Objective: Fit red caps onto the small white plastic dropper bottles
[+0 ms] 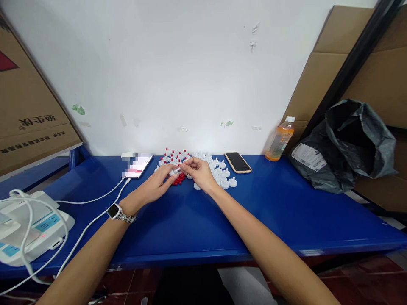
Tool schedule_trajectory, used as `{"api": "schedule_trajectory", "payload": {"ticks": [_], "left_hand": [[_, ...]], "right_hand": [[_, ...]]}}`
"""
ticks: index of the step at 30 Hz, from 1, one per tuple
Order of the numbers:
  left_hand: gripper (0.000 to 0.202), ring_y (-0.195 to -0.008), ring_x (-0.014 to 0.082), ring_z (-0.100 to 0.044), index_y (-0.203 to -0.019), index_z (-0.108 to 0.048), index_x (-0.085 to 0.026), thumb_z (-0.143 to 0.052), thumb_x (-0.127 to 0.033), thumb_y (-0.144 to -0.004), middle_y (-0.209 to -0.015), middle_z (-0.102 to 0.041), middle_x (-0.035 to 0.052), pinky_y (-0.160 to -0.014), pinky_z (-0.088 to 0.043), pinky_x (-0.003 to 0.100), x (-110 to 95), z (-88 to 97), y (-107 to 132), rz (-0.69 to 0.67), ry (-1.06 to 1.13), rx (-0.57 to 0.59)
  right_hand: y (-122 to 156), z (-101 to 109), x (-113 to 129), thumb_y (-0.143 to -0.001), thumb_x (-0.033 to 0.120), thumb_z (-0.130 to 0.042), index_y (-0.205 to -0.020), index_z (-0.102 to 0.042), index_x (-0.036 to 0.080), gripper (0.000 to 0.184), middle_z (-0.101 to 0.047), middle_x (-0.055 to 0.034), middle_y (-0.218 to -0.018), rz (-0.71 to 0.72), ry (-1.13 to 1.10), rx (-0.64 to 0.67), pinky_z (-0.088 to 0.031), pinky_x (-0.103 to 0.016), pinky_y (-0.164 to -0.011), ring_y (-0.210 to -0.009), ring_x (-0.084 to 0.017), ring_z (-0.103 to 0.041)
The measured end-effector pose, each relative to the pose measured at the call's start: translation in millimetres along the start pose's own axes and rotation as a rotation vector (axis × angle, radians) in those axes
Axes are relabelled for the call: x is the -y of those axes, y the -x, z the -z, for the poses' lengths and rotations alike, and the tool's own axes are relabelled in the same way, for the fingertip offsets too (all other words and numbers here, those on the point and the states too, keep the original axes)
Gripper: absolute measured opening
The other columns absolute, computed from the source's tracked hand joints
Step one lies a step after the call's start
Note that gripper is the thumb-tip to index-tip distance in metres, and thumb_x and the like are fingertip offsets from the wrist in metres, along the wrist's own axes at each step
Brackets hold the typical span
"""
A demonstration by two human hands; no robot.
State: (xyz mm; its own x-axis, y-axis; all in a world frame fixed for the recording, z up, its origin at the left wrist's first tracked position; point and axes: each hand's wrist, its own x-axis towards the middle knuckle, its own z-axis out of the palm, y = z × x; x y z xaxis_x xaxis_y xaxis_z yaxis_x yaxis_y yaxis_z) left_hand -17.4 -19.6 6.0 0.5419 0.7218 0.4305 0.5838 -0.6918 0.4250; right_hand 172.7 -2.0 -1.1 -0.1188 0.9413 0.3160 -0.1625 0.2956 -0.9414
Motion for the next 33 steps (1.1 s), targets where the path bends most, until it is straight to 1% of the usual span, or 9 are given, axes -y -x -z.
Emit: {"api": "schedule_trajectory", "payload": {"ticks": [4,10,16,19,22,24,26,30,33], "left_hand": [[0.037,-0.102,0.0235,-0.059,-0.121,-0.051,-0.020,-0.030,-0.045,-0.104,-0.109,-0.061,0.0095,-0.092,-0.048,0.041,-5,-5.7,1,-0.009,-0.047,-0.010],[0.040,-0.111,0.0255,-0.058,-0.131,-0.043,-0.018,-0.028,-0.044,-0.104,-0.120,-0.058,0.0135,-0.097,-0.048,0.045,-7,-10.0,0,0.023,-0.037,-0.024],[0.039,-0.110,0.0259,-0.058,-0.126,-0.045,-0.016,-0.029,-0.043,-0.104,-0.116,-0.058,0.0143,-0.097,-0.047,0.045,-4,-10.2,-1,0.002,0.019,-0.053],[0.041,-0.107,0.0249,-0.060,-0.126,-0.046,-0.016,-0.030,-0.045,-0.103,-0.114,-0.061,0.0139,-0.095,-0.048,0.042,-3,-10.6,-3,0.007,0.099,-0.072],[0.049,-0.109,0.0242,-0.060,-0.137,-0.043,-0.017,-0.032,-0.050,-0.102,-0.119,-0.062,0.0124,-0.098,-0.046,0.041,-1,-3.3,-3,0.060,0.148,-0.082],[0.054,-0.109,0.0235,-0.060,-0.143,-0.041,-0.021,-0.032,-0.054,-0.101,-0.120,-0.063,0.0101,-0.099,-0.044,0.040,5,5.6,-2,0.131,0.171,-0.121],[0.055,-0.105,0.0221,-0.060,-0.140,-0.046,-0.023,-0.026,-0.057,-0.102,-0.116,-0.065,0.0082,-0.096,-0.045,0.037,15,13.9,-1,0.208,0.214,-0.205],[0.062,-0.091,0.0193,-0.059,-0.116,-0.061,-0.019,-0.015,-0.058,-0.101,-0.100,-0.065,0.0079,-0.084,-0.047,0.032,38,17.0,-1,0.356,0.295,-0.477],[0.059,-0.087,0.0185,-0.058,-0.105,-0.063,-0.018,-0.016,-0.055,-0.102,-0.093,-0.064,0.0070,-0.081,-0.047,0.031,45,11.4,-2,0.400,0.303,-0.504]], "right_hand": [[0,1,1,-0.063,0.049,-0.086,-0.073,-0.068,0.018,0.037,-0.065,0.0001,-0.066,-0.022,-0.034,-0.022,-0.041,-0.026,-0.056,-0.056,-0.010,-0.052],[0,-3,3,-0.062,0.050,-0.086,-0.069,-0.067,0.018,0.038,-0.062,0.0011,-0.061,-0.018,-0.045,-0.035,-0.039,-0.026,-0.054,-0.055,-0.010,-0.049],[4,-14,4,-0.059,0.054,-0.086,-0.067,-0.062,0.019,0.044,-0.058,0.0029,-0.057,0.004,-0.054,-0.041,-0.037,-0.025,-0.053,-0.055,-0.010,-0.048],[4,-19,7,-0.059,0.057,-0.085,-0.067,-0.060,0.019,0.046,-0.059,0.0023,-0.059,0.031,-0.031,-0.041,-0.039,-0.025,-0.054,-0.056,-0.010,-0.049],[-2,-20,10,-0.064,0.058,-0.082,-0.069,-0.061,0.020,0.044,-0.063,0.0006,-0.064,0.085,0.026,-0.012,-0.043,-0.027,-0.059,-0.060,-0.012,-0.054],[-10,-19,9,-0.071,0.057,-0.077,-0.072,-0.062,0.020,0.040,-0.065,-0.0004,-0.066,0.139,0.098,0.011,-0.045,-0.028,-0.061,-0.062,-0.014,-0.057],[-20,-17,6,-0.078,0.051,-0.072,-0.075,-0.062,0.020,0.033,-0.066,-0.0011,-0.068,0.182,0.213,0.031,-0.046,-0.028,-0.062,-0.064,-0.015,-0.059],[-42,-18,-6,-0.085,0.031,-0.064,-0.076,-0.064,0.020,0.015,-0.068,-0.0007,-0.068,0.222,0.617,0.176,-0.044,-0.028,-0.063,-0.064,-0.015,-0.060],[-53,-24,-13,-0.084,0.021,-0.062,-0.076,-0.065,0.020,0.009,-0.069,-0.0013,-0.071,0.279,0.930,0.283,-0.041,-0.028,-0.067,-0.067,-0.015,-0.061]]}}
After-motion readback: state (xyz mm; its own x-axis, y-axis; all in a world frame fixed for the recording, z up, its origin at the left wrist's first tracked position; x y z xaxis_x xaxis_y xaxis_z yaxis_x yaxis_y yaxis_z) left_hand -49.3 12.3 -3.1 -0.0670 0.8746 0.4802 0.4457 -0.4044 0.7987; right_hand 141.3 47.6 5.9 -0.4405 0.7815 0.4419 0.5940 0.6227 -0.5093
